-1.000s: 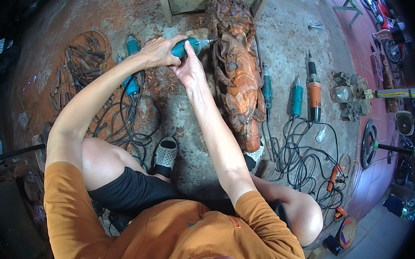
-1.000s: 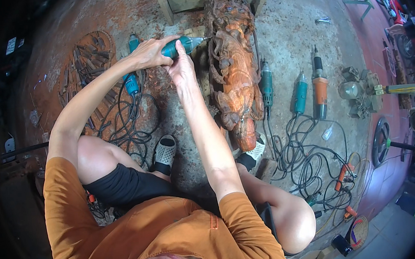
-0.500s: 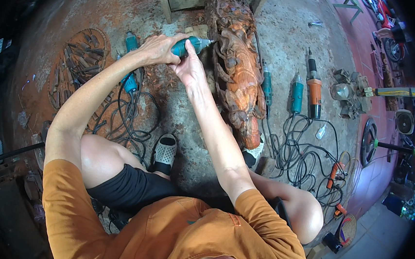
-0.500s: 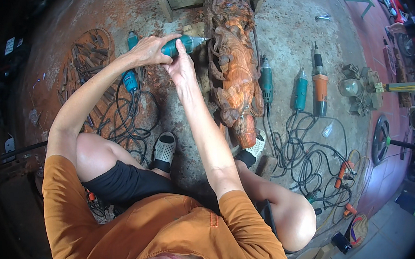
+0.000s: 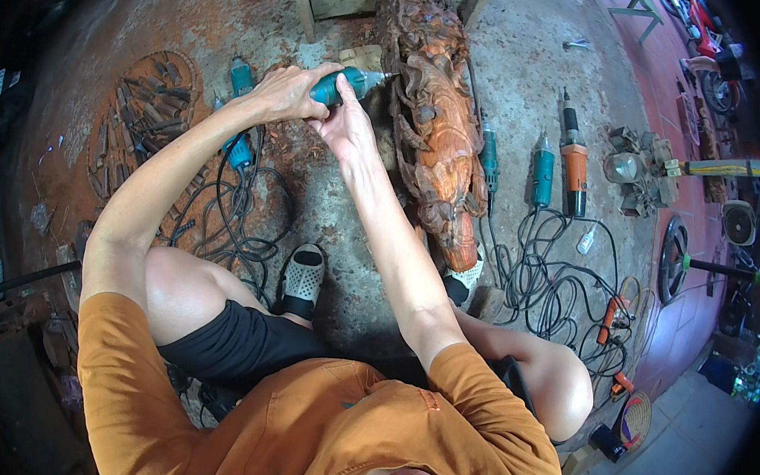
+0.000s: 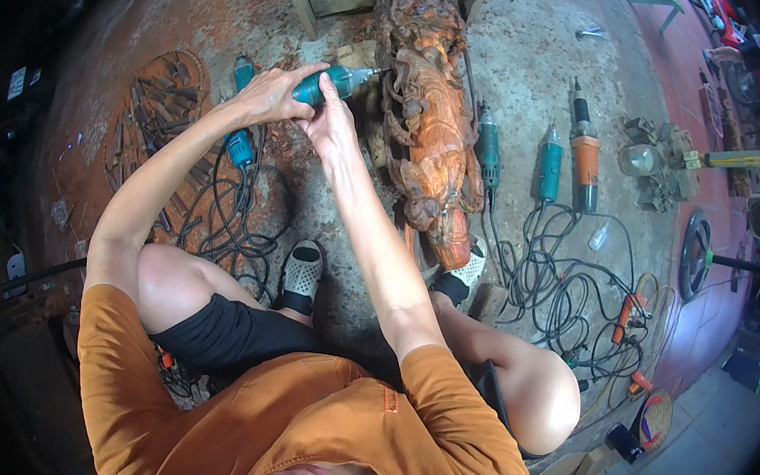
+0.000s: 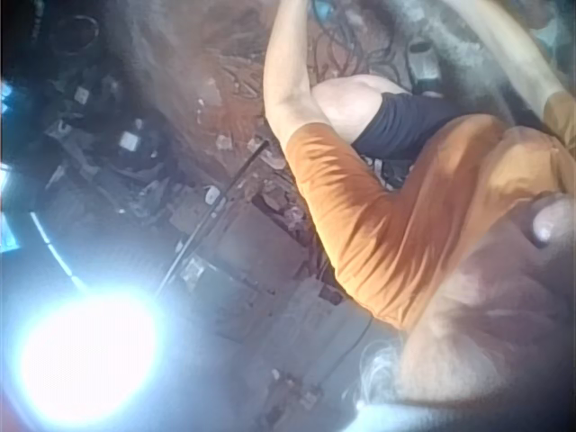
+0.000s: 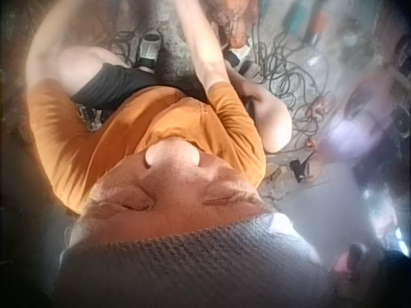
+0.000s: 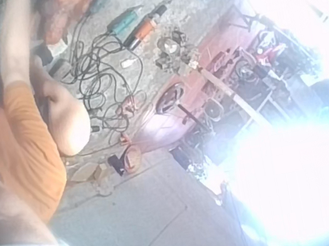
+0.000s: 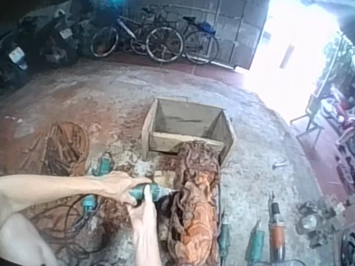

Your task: The person uses a handheld rotary tool to carve details into a large piece of wood. They hold the tool with both hands and move it along the surface of the wood, creating intricate patterns.

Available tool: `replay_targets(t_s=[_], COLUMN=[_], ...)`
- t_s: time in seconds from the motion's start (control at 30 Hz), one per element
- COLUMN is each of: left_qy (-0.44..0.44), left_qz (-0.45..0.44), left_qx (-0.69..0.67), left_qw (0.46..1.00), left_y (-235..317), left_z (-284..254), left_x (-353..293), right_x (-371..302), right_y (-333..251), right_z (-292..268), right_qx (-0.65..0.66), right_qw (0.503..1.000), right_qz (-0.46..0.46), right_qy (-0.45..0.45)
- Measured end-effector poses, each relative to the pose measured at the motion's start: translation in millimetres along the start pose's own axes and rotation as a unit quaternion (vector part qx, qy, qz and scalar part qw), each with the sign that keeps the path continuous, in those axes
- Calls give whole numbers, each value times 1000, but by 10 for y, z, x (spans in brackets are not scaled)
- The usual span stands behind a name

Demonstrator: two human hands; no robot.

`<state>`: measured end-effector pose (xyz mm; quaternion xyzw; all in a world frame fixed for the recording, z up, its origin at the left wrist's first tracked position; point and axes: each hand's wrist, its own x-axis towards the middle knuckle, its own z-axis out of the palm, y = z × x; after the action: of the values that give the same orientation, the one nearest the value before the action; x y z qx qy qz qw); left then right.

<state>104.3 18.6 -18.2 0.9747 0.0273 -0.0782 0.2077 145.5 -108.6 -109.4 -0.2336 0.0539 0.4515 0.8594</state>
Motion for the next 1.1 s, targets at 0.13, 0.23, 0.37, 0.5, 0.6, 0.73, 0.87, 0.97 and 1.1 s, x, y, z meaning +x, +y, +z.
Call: replay_targets(t_s=[0.13,0.23,0.37,0.5,0.6,0.73,0.87,0.97,1.1], left_qy=[16,12,-51,-60,-62,-69,-70,-68,-70], left_qz=[14,16,-15,-9,4,16,28,37,53], left_qx=[9,21,14,8,2,-10,-28,-27,-23], left_qw=[1000,1000,998,998,998,997,997,997,996], left_y=[-19,-48,92,51,74,94,128,168,184], left_z=[12,5,-93,-88,-72,-21,17,6,42], left_x=[35,28,1,-52,-91,-107,-113,-133,-119], right_x=[63,32,-46,-140,-217,-280,-349,-392,-463], right_y=[-12,-1,33,92,109,122,122,133,134], right_z=[-19,20,-13,48,38,-1,-30,-33,-47], right_qx=[17,31,35,40,39,40,47,57,54], right_qw=[1000,999,999,999,999,999,998,997,997], right_qz=[1,5,-2,3,-4,-2,-13,-19,-27], right_qy=[7,7,7,11,7,24,41,39,46])
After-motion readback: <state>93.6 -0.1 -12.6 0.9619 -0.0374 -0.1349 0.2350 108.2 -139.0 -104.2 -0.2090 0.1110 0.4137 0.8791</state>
